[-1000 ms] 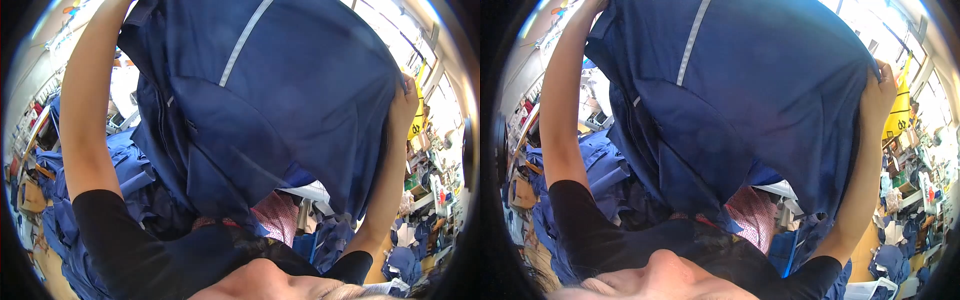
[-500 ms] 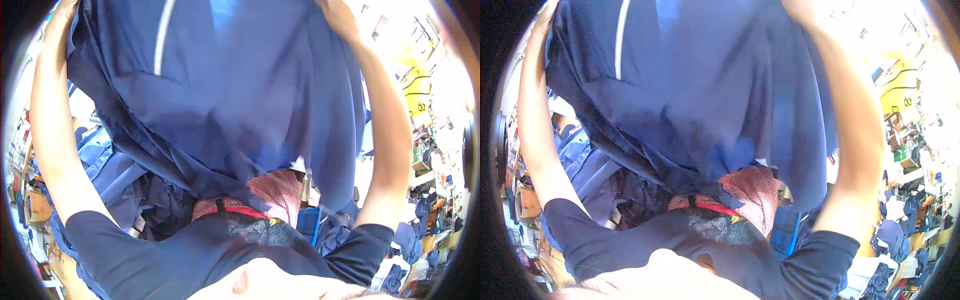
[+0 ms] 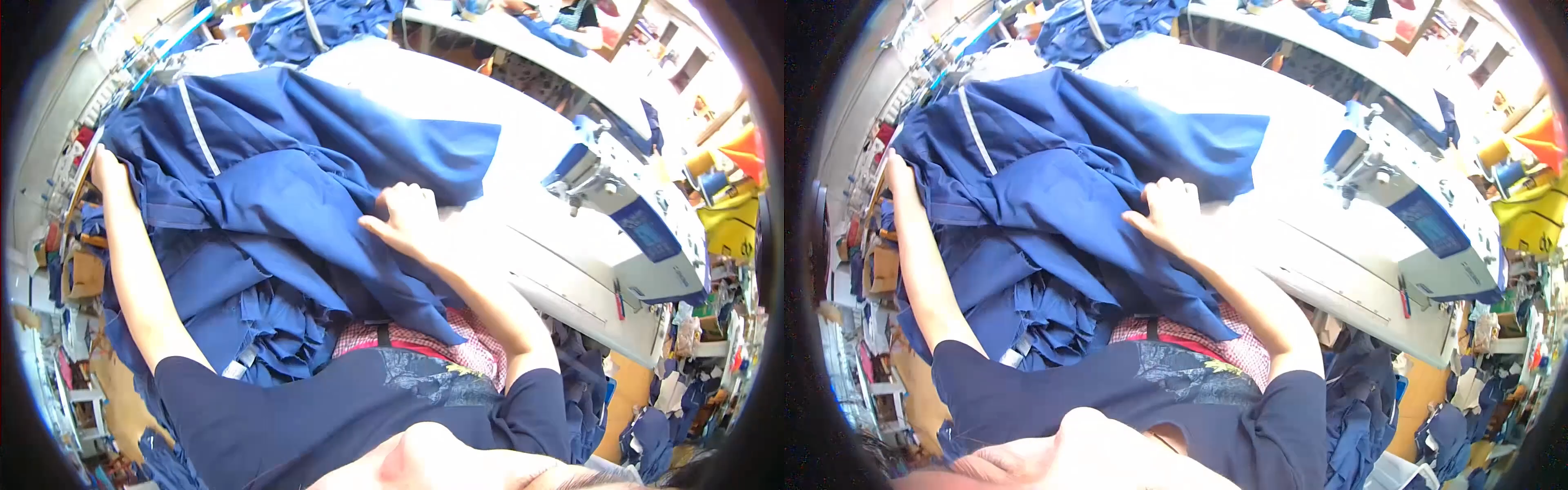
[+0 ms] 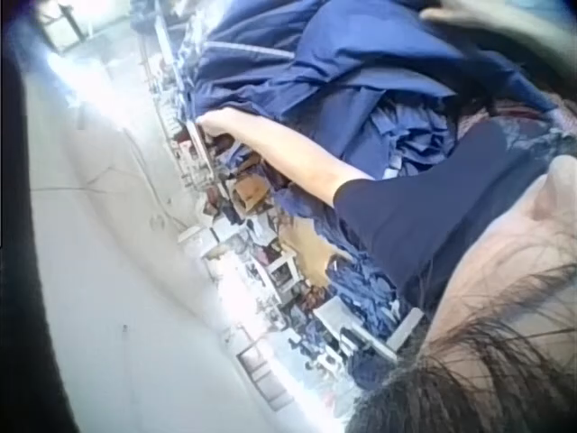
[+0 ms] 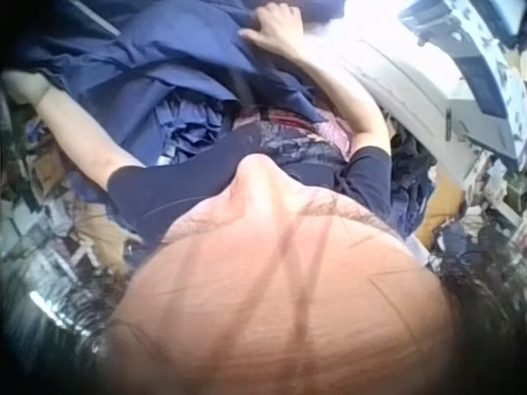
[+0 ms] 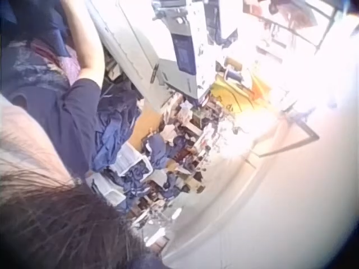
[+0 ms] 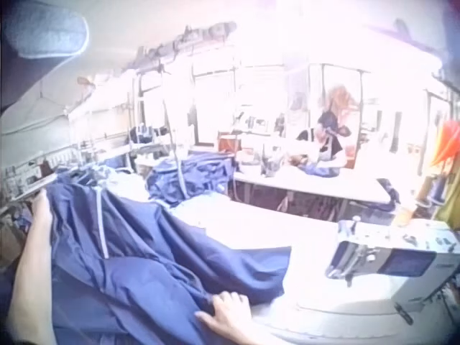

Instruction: Sewing a piece of blue fabric using an industrial sewing machine.

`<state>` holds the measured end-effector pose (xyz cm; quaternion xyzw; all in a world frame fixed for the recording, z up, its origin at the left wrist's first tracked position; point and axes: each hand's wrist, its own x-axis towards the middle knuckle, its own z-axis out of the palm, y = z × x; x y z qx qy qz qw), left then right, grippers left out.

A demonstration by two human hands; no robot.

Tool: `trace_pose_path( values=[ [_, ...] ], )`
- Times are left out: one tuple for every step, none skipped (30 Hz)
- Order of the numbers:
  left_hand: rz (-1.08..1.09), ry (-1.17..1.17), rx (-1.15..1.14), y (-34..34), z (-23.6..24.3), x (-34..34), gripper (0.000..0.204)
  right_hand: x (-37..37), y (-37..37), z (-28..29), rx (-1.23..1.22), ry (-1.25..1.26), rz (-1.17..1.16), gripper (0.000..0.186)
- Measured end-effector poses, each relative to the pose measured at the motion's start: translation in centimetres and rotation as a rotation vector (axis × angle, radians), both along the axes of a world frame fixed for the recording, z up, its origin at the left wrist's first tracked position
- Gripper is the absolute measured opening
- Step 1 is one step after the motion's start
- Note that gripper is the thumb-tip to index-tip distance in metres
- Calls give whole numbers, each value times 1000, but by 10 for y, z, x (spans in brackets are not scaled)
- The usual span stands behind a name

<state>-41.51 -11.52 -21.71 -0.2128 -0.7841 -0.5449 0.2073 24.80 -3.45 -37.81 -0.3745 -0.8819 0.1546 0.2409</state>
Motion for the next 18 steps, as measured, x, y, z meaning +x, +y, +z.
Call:
trace_pose_path(
  values=[
    [98, 27, -164, -8, -8, 9, 52, 1, -6, -17, -58, -28, 54, 32],
    [113, 102, -214, -17, -14, 24, 57, -4, -13, -29, -6, 63, 110, 26],
    [111, 102, -54, -11, -16, 44, 55, -8, -16, -38, 38, 126, 109, 26],
    [178, 244, -23, -5, -9, 66, 52, -11, -20, -44, 125, 108, 72, 25],
    [241, 386, -3, 5, 0, 93, 49, -16, -22, -49, 136, 20, 54, 24],
    [-20, 445, 94, 24, 10, 124, 45, -19, -23, -53, 161, 48, -12, 26],
    [-271, 419, 176, 44, 19, 159, 41, -23, -24, -57, 224, 93, -31, 26],
    [-340, 482, -86, 62, 25, 196, 33, -27, -22, -60, 225, 53, -57, 26],
    [-551, 446, -213, 84, 25, 236, 29, -31, -23, -61, 236, 34, -77, 27],
    [-683, 554, -352, 107, 15, 280, 28, -35, -24, -63, 189, 19, -25, 26],
    [-949, 457, -553, 126, 0, 323, 27, -37, -27, -63, 163, -4, -39, 26],
    [-1235, 487, -651, 145, -19, 366, 26, -39, -31, -63, 128, 58, 9, 24],
    [-1447, 357, -930, 149, -36, 399, 23, -38, -37, -63, 78, 101, 71, 23],
    [-1608, 426, -1025, 155, -58, 433, 22, -37, -46, -64, -10, 259, 55, 18],
    [-1712, 425, -1246, 161, -73, 459, 22, -32, -54, -67, -114, 276, 68, 35],
    [-1837, 453, -1373, 163, -86, 479, 24, -27, -65, -71, -201, 299, 21, 47],
    [-1850, 440, -1542, 166, -96, 495, 25, -22, -74, -76, -362, 263, -28, 59],
    [-1857, 410, -1626, 167, -104, 507, 26, -15, -81, -82, -586, 151, -29, 74]
  ],
)
